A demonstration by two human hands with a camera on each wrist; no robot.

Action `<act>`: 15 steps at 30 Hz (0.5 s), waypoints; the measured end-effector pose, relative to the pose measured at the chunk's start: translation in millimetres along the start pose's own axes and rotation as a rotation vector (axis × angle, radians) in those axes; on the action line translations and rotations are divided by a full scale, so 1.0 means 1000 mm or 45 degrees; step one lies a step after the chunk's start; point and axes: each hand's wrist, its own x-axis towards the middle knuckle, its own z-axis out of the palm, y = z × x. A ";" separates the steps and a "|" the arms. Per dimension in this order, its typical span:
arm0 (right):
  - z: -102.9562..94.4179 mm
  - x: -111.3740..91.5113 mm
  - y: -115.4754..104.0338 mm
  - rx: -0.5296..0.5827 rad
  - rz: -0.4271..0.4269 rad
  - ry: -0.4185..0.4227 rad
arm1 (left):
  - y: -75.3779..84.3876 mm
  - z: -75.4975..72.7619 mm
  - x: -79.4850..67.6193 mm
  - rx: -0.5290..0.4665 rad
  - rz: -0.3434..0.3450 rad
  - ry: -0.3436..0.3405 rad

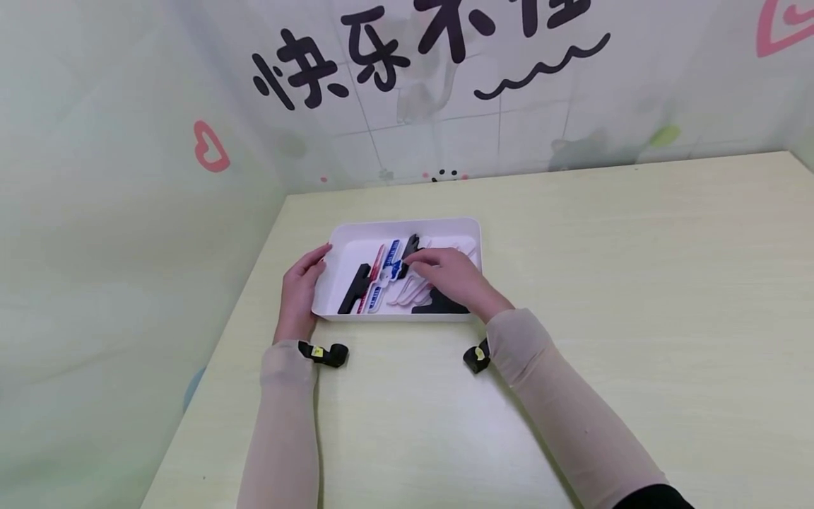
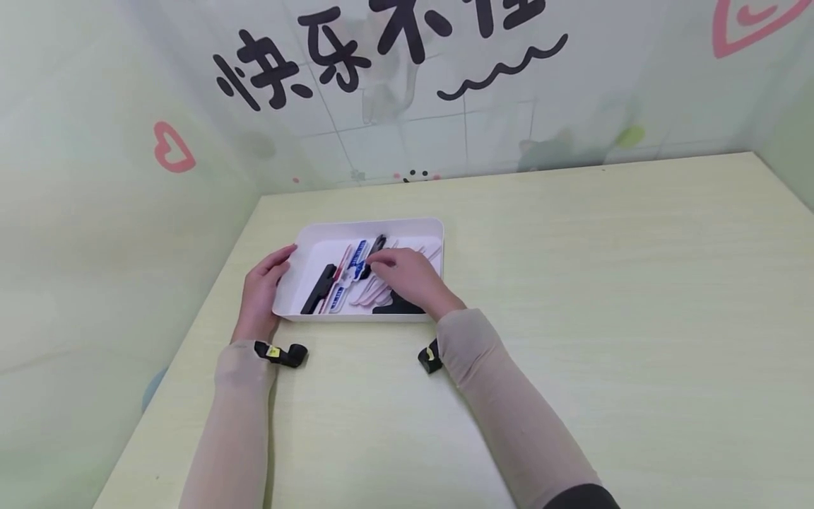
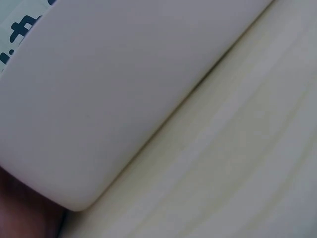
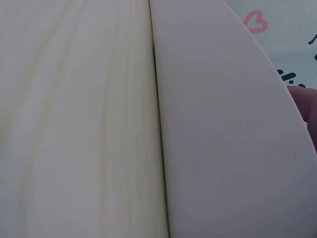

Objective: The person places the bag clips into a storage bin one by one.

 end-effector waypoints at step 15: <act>0.003 0.000 -0.001 0.063 -0.003 0.043 | 0.000 -0.002 0.001 0.010 -0.004 0.010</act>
